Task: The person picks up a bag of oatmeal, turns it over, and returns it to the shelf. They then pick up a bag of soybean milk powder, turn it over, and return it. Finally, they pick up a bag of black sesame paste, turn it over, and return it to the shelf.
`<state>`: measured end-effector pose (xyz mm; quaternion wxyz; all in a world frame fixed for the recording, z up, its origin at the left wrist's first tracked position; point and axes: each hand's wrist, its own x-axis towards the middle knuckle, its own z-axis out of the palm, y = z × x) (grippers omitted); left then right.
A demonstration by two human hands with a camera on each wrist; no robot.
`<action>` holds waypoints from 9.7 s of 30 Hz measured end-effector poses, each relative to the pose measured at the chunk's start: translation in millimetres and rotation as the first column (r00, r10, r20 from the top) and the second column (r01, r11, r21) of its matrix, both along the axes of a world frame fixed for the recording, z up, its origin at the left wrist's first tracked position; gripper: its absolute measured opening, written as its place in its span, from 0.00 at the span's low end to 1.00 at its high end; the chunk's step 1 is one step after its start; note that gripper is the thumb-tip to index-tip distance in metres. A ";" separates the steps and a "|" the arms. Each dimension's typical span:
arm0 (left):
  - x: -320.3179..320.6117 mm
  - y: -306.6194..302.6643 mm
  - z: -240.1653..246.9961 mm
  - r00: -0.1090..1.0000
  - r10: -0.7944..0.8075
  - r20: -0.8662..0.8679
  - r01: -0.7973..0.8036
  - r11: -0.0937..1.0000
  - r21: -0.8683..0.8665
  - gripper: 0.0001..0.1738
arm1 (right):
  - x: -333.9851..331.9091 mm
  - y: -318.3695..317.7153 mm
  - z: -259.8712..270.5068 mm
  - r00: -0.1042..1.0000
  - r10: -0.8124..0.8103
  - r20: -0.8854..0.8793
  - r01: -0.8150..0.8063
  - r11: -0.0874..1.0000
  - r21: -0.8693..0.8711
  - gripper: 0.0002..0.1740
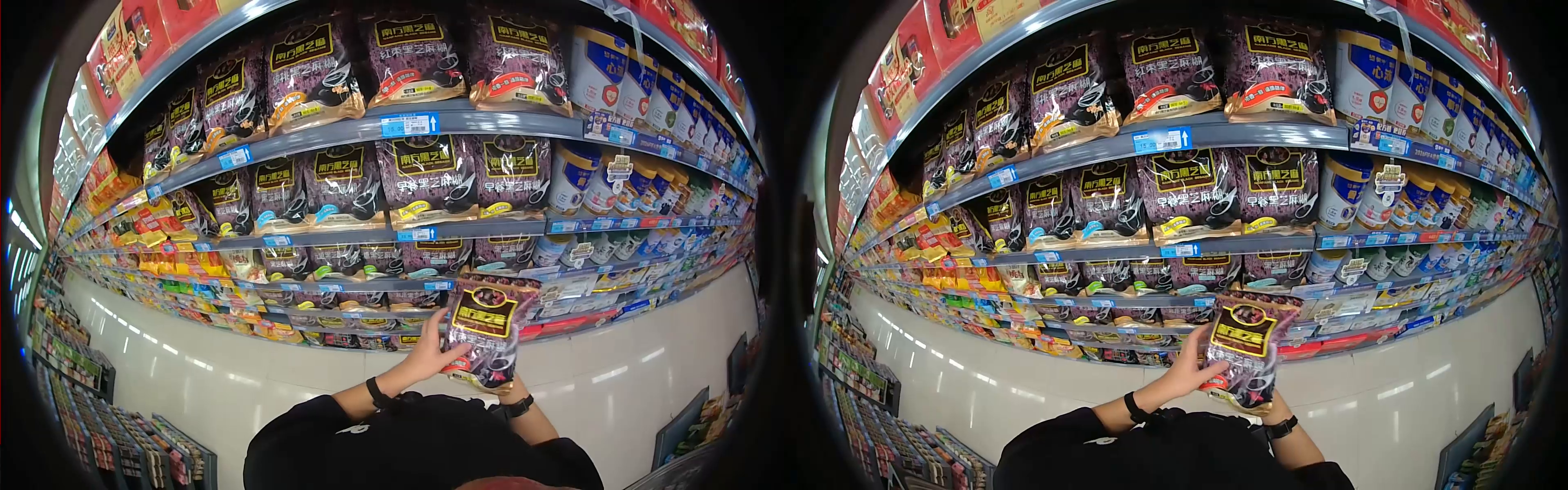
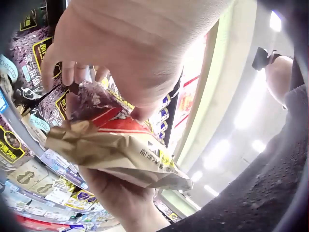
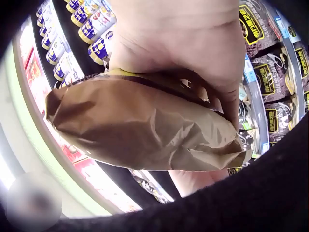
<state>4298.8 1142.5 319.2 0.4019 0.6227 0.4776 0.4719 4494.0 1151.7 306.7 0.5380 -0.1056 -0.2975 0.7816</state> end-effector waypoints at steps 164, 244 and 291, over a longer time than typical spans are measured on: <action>-591.3 -74.9 -113.2 0.918 0.396 -0.028 -0.370 0.828 -0.421 0.14 | -569.1 124.4 -78.0 0.783 -0.153 0.603 0.196 0.981 -0.005 0.16; -469.2 -184.4 -58.8 0.853 0.121 0.507 0.099 0.917 -0.386 0.27 | -404.7 -156.6 -69.3 0.764 0.042 0.644 0.064 0.988 -0.140 0.29; -662.7 -141.5 -52.9 0.936 0.089 0.341 0.072 0.899 -0.431 0.40 | -577.7 -96.6 -62.8 0.881 0.318 0.350 -0.115 0.862 -0.493 0.30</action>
